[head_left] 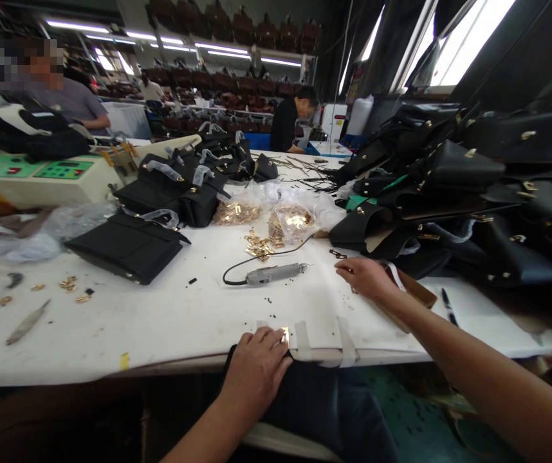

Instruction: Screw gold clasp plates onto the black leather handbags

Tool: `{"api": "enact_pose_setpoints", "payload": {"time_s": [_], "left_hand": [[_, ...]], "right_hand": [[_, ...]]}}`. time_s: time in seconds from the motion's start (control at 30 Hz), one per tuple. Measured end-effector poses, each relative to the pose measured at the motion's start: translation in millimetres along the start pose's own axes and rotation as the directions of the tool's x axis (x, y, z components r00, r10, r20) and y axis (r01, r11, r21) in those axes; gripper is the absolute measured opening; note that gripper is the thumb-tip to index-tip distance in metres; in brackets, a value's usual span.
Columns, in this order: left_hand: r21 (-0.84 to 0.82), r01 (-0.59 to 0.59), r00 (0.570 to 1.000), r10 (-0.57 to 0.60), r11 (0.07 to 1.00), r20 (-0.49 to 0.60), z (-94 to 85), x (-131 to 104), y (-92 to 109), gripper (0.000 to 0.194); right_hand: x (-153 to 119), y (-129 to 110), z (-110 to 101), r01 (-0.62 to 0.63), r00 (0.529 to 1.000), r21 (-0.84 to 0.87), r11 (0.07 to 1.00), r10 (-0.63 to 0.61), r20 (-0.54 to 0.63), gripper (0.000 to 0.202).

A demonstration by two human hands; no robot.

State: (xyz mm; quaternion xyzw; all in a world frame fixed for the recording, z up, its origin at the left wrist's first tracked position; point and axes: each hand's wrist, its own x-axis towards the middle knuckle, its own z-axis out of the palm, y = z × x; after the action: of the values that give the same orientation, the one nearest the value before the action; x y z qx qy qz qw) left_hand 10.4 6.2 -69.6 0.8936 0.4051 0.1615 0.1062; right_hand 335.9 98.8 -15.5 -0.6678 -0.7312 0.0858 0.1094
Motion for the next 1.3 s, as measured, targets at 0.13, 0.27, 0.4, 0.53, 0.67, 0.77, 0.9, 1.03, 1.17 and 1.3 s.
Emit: {"api": "enact_pose_setpoints", "payload": {"time_s": [0.13, 0.27, 0.4, 0.53, 0.67, 0.77, 0.9, 1.03, 1.17, 1.3], "left_hand": [[-0.013, 0.007, 1.0, -0.007, 1.0, 0.004, 2.0, -1.3, -0.6, 0.019], [-0.003, 0.021, 1.0, -0.021, 1.0, 0.009, 5.4, -3.6, -1.3, 0.021], [0.0, 0.03, 0.999, -0.03, 1.0, 0.023, 5.1, -3.8, -0.8, 0.021], [0.008, 0.017, 0.999, -0.017, 1.0, 0.029, 4.4, -2.2, -0.8, 0.021], [0.011, 0.003, 1.0, -0.003, 1.0, 0.017, 5.1, -0.5, -2.5, 0.025], [0.043, -0.016, 1.0, 0.015, 0.999, 0.015, 3.7, 1.1, -2.2, 0.025], [0.112, -0.055, 0.998, 0.056, 0.992, -0.003, 1.5, 2.9, 1.6, 0.023], [0.162, -0.066, 0.997, 0.07, 0.985, -0.021, 2.7, 2.1, 6.6, 0.026], [0.176, -0.057, 0.998, 0.063, 0.983, -0.029, 5.0, -0.4, 9.1, 0.028], [0.175, -0.047, 0.998, 0.054, 0.984, -0.037, 5.7, -1.2, 10.5, 0.027]], "right_hand": [[44.6, -51.6, 19.6, 0.216, 0.976, 0.011, 0.976, -0.216, 0.008, 0.029], [82.2, -104.7, 54.7, 0.41, 0.905, 0.028, 0.912, -0.411, 0.11, 0.038], [101.4, -115.7, 69.9, 0.415, 0.889, 0.121, 0.902, -0.43, 0.158, 0.028], [95.2, -88.6, 45.1, 0.354, 0.921, 0.262, 0.898, -0.383, 0.066, 0.019], [62.0, -52.7, -3.0, 0.229, 0.973, 0.529, 0.817, -0.192, -0.126, 0.042], [27.6, -33.5, -27.5, 0.123, 0.97, 0.904, 0.41, 0.144, -0.198, 0.044], [-10.3, -17.9, -25.4, 0.12, 0.841, 0.976, 0.181, 0.504, -0.197, 0.044], [-27.6, -6.8, -1.7, 0.073, 0.709, 0.958, 0.277, 0.661, -0.245, 0.046], [-31.5, -0.7, 17.2, 0.061, 0.687, 0.951, 0.304, 0.678, -0.261, 0.045], [-31.1, 0.9, 26.1, 0.066, 0.693, 0.93, 0.362, 0.654, -0.303, 0.042]]}}
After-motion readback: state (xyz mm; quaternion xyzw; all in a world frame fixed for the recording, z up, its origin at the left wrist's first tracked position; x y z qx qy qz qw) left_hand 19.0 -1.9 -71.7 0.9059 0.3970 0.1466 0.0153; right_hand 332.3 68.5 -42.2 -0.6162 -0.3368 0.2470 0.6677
